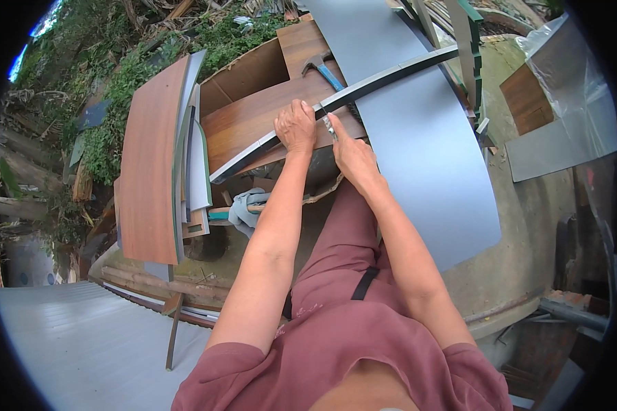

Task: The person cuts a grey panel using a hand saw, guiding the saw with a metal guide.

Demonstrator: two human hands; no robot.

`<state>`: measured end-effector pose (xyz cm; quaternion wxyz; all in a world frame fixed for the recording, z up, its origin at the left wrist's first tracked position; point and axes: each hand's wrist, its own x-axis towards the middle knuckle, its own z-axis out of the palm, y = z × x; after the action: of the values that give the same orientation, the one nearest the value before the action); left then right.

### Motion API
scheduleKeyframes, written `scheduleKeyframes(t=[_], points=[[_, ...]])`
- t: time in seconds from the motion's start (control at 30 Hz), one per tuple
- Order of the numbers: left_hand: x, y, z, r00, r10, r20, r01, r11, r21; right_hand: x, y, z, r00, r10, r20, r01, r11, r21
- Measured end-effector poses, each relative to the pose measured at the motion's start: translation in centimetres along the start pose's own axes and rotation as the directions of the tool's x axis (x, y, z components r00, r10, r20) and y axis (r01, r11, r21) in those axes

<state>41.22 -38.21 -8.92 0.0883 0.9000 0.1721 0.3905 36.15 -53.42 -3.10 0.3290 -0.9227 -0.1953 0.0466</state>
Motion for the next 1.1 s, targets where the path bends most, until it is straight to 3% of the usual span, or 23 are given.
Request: scheduleKeyframes(t=[0.53,1.1], points=[[0.1,0.1,0.1,1.000,0.003,-0.004,-0.003,1.000,-0.007,-5.7,0.4,-1.9,0.987,0.114,0.110,-0.113,0.993,-0.024],[0.3,-0.1,0.4,0.999,0.002,0.034,-0.001,0.999,-0.033,-4.0,-1.1,-4.3,0.987,0.050,0.151,-0.041,0.997,-0.059]])
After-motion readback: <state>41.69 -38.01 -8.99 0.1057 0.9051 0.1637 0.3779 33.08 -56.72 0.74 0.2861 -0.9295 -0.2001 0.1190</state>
